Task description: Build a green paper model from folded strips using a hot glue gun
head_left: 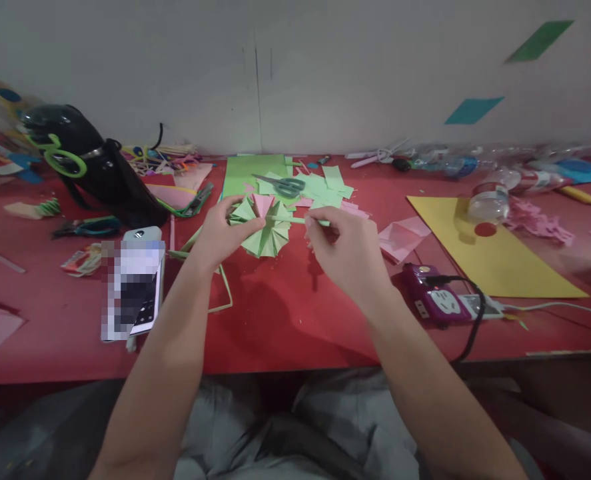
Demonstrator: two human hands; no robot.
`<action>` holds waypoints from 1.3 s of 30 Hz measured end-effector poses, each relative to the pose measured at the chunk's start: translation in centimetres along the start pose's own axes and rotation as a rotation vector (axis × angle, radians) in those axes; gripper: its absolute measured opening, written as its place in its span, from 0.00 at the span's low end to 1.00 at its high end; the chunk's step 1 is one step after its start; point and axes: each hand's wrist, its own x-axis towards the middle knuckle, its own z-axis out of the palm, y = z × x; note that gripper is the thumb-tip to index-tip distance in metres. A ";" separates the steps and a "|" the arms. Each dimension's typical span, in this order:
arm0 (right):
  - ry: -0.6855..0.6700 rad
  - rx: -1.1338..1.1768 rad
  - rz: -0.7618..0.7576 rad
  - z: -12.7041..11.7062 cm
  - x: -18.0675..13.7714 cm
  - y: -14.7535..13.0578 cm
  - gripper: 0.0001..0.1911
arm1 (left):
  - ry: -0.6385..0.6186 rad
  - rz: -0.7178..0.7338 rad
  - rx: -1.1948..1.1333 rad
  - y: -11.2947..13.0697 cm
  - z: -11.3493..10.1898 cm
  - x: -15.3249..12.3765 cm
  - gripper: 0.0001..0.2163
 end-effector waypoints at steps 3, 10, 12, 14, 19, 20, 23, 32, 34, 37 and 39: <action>-0.046 0.008 0.006 -0.2 0.3 -0.3 0.09 | 0.008 -0.013 0.013 0.2 0.0 0.0 0.29; -0.071 0.038 0.034 -0.4 0.3 -0.4 0.10 | 0.017 0.022 0.021 0.0 0.1 0.0 0.28; -0.086 0.038 0.031 -0.3 0.3 -0.4 0.10 | 0.011 0.017 0.027 0.1 0.1 0.0 0.28; -0.100 0.049 0.038 -0.2 0.3 -0.5 0.10 | 0.010 0.020 0.027 0.2 0.0 0.0 0.28; -0.122 0.089 0.058 -0.1 0.2 -0.6 0.12 | -0.007 0.055 0.007 0.5 0.1 0.0 0.27; -0.127 0.091 0.061 -0.1 0.1 -0.6 0.13 | -0.006 0.058 0.005 0.4 0.1 0.0 0.26; -0.132 0.089 0.050 0.1 -0.4 -0.8 0.11 | 0.005 0.065 0.003 0.1 0.1 0.0 0.27; -0.095 -0.004 -0.085 0.5 -1.6 -0.6 0.11 | 0.016 0.036 -0.008 -0.1 0.1 0.1 0.28; -0.082 -0.026 -0.095 0.5 -1.7 -0.5 0.12 | 0.018 0.031 -0.009 0.0 0.1 0.1 0.28; -0.080 -0.032 -0.110 0.5 -1.6 -0.4 0.12 | 0.004 0.017 -0.014 0.0 0.1 0.1 0.27; -0.086 -0.032 -0.115 0.6 -1.6 -0.4 0.13 | 0.010 0.002 -0.006 -0.1 0.2 0.1 0.28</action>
